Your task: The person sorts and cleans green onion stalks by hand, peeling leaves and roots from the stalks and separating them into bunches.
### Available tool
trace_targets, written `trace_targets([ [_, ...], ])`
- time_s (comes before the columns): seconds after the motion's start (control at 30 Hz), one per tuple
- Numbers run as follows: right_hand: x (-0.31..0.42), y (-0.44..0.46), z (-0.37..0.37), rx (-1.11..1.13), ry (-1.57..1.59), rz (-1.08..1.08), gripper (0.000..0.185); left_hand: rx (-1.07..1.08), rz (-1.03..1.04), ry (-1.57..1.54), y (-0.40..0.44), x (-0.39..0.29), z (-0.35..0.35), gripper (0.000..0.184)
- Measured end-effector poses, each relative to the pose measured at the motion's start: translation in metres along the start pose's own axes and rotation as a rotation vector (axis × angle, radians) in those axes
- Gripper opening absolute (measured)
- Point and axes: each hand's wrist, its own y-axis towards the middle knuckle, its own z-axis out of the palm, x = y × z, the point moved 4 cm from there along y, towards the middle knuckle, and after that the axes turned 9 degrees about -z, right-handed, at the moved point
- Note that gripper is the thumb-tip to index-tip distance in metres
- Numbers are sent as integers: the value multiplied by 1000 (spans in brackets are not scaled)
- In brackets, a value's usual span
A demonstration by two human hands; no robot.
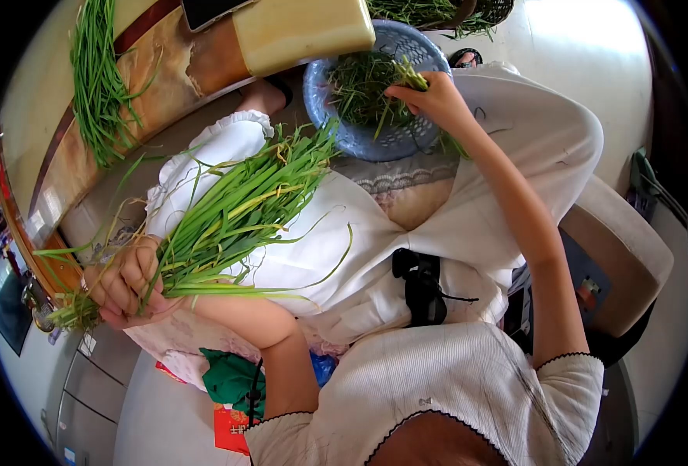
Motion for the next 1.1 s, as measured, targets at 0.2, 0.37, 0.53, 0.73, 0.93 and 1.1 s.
trace_targets([
  [0.2, -50, 28, 14, -24, -130, -19, 22, -27, -30, -1, 0, 2, 1, 13],
  [0.37, -80, 35, 21, -43, -12, 107, 25, -47, -27, 17, -2, 0, -1, 13],
  [0.53, -39, 13, 14, 5, 139, 98, 20, -15, -41, 34, -2, -2, -4, 13],
  [0.73, 64, -32, -7, 78, 339, -153, 14, -63, -59, 55, 0, 7, 6, 13],
  [0.93, 133, -68, -17, 290, 576, -409, 10, -175, -376, 74, -4, 68, 39, 9],
  [1.1, 159, -71, -12, 306, 734, -436, 8, -97, -608, 398, -4, 103, 66, 32],
])
